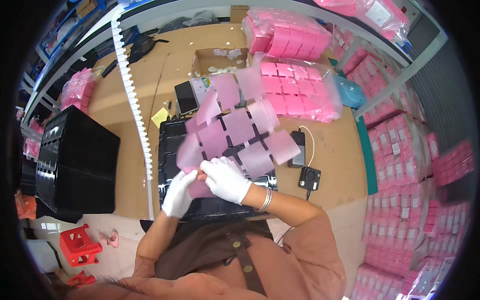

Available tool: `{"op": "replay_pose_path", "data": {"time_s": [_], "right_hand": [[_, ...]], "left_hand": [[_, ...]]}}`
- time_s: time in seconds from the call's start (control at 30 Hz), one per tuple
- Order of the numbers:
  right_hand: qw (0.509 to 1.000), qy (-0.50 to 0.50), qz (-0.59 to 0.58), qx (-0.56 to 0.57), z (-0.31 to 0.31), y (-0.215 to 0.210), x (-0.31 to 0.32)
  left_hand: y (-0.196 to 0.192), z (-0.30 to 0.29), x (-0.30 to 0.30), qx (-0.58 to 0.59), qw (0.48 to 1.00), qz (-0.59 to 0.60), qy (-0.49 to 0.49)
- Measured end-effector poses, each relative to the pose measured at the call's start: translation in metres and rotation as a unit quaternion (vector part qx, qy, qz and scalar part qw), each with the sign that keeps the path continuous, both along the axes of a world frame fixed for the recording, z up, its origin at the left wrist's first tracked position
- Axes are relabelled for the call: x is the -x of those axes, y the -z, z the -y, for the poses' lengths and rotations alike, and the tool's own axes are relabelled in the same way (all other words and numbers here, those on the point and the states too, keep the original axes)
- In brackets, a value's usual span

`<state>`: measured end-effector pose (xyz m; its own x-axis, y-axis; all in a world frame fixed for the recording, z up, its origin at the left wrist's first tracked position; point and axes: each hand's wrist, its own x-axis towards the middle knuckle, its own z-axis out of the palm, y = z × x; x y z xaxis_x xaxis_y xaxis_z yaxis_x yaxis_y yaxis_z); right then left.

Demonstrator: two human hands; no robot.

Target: The person assembles plastic components by hand, then packages them into plastic trays and storage bins.

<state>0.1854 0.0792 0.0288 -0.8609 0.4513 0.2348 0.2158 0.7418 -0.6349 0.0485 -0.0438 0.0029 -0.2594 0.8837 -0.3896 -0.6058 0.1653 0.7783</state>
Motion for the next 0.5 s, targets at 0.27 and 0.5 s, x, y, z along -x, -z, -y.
{"op": "replay_pose_path", "data": {"time_s": [0.27,0.5], "right_hand": [[0.928,0.367,0.056,0.011,-0.05,0.025,-0.102],[0.933,0.313,0.13,0.122,-0.019,0.032,-0.13]], "left_hand": [[0.024,0.025,0.043,0.065,0.997,-0.012,-0.035],[0.011,0.042,0.041,0.121,0.978,-0.157,-0.067]]}}
